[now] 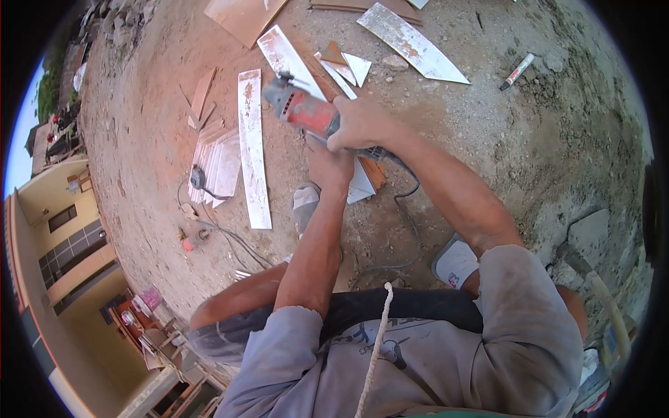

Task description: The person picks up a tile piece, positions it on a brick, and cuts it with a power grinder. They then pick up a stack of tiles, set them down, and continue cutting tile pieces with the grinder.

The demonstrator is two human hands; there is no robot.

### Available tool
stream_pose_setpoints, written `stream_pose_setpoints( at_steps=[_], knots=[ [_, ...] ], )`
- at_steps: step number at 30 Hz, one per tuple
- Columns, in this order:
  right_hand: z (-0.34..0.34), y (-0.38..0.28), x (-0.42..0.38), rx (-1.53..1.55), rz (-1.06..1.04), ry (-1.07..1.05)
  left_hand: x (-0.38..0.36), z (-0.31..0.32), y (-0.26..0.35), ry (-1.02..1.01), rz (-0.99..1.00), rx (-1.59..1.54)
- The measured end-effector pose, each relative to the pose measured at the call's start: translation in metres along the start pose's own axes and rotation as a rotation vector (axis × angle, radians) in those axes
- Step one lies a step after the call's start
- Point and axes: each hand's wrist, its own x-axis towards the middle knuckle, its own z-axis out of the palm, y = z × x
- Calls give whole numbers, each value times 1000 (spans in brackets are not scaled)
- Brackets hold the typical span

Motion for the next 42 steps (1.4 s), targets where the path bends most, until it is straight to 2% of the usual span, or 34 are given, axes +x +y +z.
stream_pose_setpoints(
  at_steps=[4, 7, 9, 12, 17, 19, 25, 27, 34, 42],
  knots=[
    [19, -1, 17, -2, -15, 10, 2, 5, -9, 23, 22, -14],
    [24, -5, 27, 23, -1, -96, -1, -3, 1, -54, 4, -27],
    [28, -6, 32, 29, 16, -109, -7, -7, 8, 27, -20, -17],
    [30, -9, 36, 31, 47, -109, -6, -3, 2, 48, 7, -139],
    [26, -11, 37, 33, 61, -116, -5, -5, 6, 29, 10, -109],
    [26, -10, 40, 29, 47, -190, -6, -6, 8, 38, 5, -124],
    [29, -12, 40, 32, 62, -190, -7, -9, 9, -31, -46, -139],
    [29, -11, 41, 38, 53, -193, -9, -9, 13, -22, -131, -27],
    [30, -10, 43, 35, 38, -192, -12, -15, 20, -40, -138, -108],
    [34, -11, 46, -12, 47, -144, -11, -12, 20, 29, -157, -147]
  ],
)
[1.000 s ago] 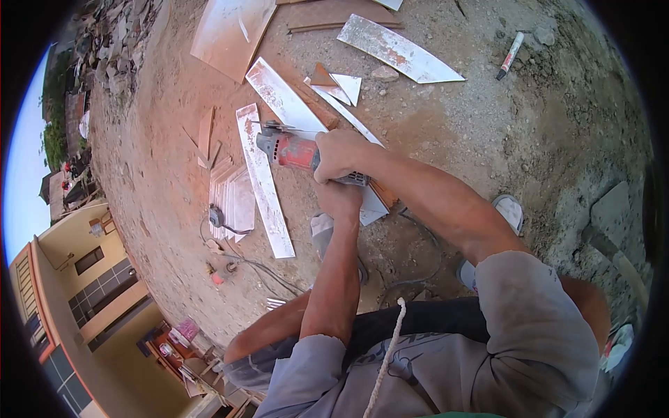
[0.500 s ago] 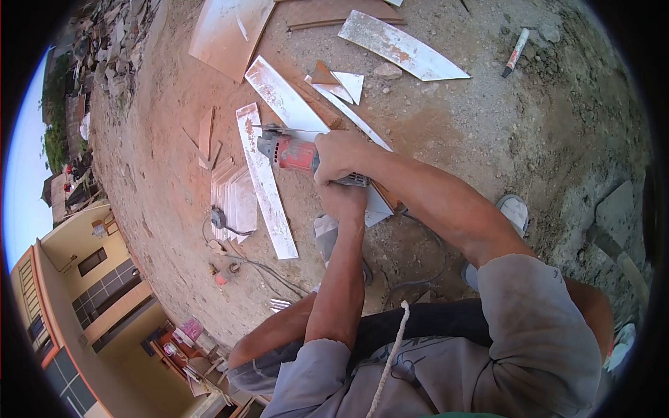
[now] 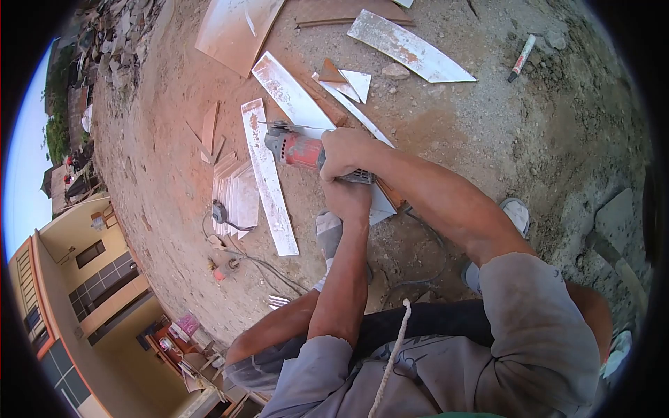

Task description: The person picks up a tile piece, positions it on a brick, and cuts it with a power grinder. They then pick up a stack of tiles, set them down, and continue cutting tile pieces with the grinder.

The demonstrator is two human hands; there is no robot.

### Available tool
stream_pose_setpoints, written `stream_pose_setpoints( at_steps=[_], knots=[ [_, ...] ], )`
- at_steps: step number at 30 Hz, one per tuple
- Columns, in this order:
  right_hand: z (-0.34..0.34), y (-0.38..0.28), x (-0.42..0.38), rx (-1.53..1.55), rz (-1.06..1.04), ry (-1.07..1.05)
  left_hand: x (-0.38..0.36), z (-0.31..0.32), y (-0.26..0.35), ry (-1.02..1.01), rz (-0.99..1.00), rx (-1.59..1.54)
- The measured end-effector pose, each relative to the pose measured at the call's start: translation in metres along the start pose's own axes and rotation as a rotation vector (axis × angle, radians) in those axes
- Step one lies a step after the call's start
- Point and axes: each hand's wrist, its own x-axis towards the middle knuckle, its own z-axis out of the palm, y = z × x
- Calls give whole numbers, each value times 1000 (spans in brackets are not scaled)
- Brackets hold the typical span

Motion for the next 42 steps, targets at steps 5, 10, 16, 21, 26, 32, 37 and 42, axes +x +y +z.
stream_pose_setpoints(
  at_steps=[5, 10, 16, 21, 26, 32, 37, 42],
  knots=[
    [-1, 1, -2, -9, 15, -18, 1, 2, -7, -8, 66, 23],
    [-4, 3, -10, 3, 19, -25, 1, 4, -12, 11, 102, 87],
    [-9, 5, -16, -19, 19, -56, 4, 9, -19, 24, 121, 90],
    [-10, 7, -22, -33, 18, -57, 6, 13, -27, 26, 125, 121],
    [-10, 10, -29, -28, 25, -45, 6, 14, -30, 51, 148, 157],
    [-11, 11, -35, -31, 37, -39, 6, 11, -26, 24, 163, 133],
    [-14, 11, -39, -40, 51, -62, 6, 8, -20, -4, 137, 135],
    [-16, 13, -45, -43, 38, -65, 6, 7, -21, -10, 138, 142]
  ],
)
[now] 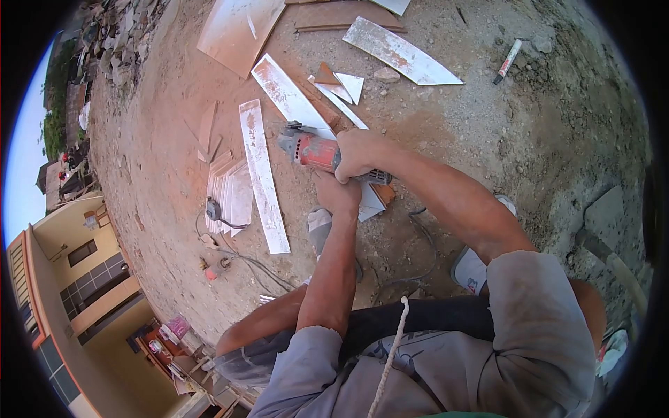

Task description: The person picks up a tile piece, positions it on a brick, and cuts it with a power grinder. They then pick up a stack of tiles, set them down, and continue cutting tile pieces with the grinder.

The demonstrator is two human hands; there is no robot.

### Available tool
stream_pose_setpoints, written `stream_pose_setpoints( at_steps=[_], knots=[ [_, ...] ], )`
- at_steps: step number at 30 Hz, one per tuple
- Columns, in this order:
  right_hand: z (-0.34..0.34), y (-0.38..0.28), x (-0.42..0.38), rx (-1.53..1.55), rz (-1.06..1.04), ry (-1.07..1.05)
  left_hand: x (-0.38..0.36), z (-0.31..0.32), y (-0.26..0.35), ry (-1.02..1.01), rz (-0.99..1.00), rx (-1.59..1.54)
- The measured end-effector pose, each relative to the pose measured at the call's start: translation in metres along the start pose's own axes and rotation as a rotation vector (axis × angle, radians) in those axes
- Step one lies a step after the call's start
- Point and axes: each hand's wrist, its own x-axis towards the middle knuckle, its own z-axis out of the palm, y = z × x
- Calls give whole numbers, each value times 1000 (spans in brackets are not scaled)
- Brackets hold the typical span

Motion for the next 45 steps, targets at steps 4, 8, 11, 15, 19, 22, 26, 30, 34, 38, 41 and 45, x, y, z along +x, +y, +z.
stream_pose_setpoints(
  at_steps=[4, 8, 11, 15, 19, 22, 26, 30, 34, 38, 41, 45],
  knots=[
    [1, 5, -4, -15, 10, 22, 1, 0, 0, -15, -21, 37],
    [3, 9, -8, -15, 17, 27, -1, -1, 5, 38, 20, 38],
    [4, 15, -10, 17, 15, -4, 0, -4, 7, 37, 25, 30],
    [0, 17, -17, 12, 19, -20, -1, -3, 5, -2, -28, 78],
    [0, 20, -22, 11, 19, -5, -1, -2, 4, 9, -2, 65],
    [-1, 23, -24, -14, 19, -16, 0, -1, 4, -7, -22, 68],
    [-1, 26, -29, -27, 16, -2, -1, -2, 7, 26, -40, 65],
    [-1, 29, -37, -27, 10, -3, -2, -5, 11, 26, -23, 87],
    [-1, 33, -35, -35, 8, 1, -2, -7, 14, -12, -82, 99],
    [-1, 30, -30, -39, 6, -1, -1, -2, 9, 25, -46, 96],
    [-2, 23, -23, -32, -5, 7, -1, -5, 10, 19, -46, 96],
    [-4, 14, -7, -19, 3, -35, -3, -6, 10, 36, -7, 73]
  ],
)
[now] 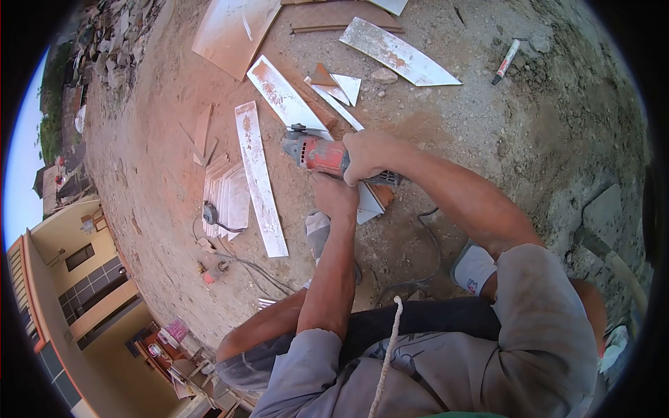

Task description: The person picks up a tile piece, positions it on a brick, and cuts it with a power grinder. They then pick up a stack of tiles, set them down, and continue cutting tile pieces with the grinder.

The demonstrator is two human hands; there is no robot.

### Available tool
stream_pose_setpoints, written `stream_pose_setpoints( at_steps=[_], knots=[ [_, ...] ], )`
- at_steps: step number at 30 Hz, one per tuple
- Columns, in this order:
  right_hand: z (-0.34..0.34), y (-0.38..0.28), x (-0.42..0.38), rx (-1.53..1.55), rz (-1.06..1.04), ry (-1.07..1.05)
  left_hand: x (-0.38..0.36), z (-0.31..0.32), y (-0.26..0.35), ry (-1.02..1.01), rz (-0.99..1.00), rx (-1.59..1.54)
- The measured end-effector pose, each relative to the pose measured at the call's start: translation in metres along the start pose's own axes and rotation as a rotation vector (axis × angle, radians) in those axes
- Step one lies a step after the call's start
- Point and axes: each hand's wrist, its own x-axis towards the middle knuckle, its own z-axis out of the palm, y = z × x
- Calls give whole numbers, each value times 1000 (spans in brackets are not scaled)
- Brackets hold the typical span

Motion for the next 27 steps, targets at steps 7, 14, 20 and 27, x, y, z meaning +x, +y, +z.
stream_pose_setpoints(
  at_steps=[7, 14, 20, 27],
  knots=[
    [-2, -16, 26, -4, -30, -23, 2, 5, -9, -42, -5, -77],
    [2, -8, 18, -15, -25, -11, 2, 6, -9, -26, -21, -51],
    [-1, 8, -11, -8, -10, 13, 3, 7, -8, -18, -33, -2],
    [1, 22, -21, -37, -12, 8, 3, -2, 3, -69, -85, -11]
  ],
)
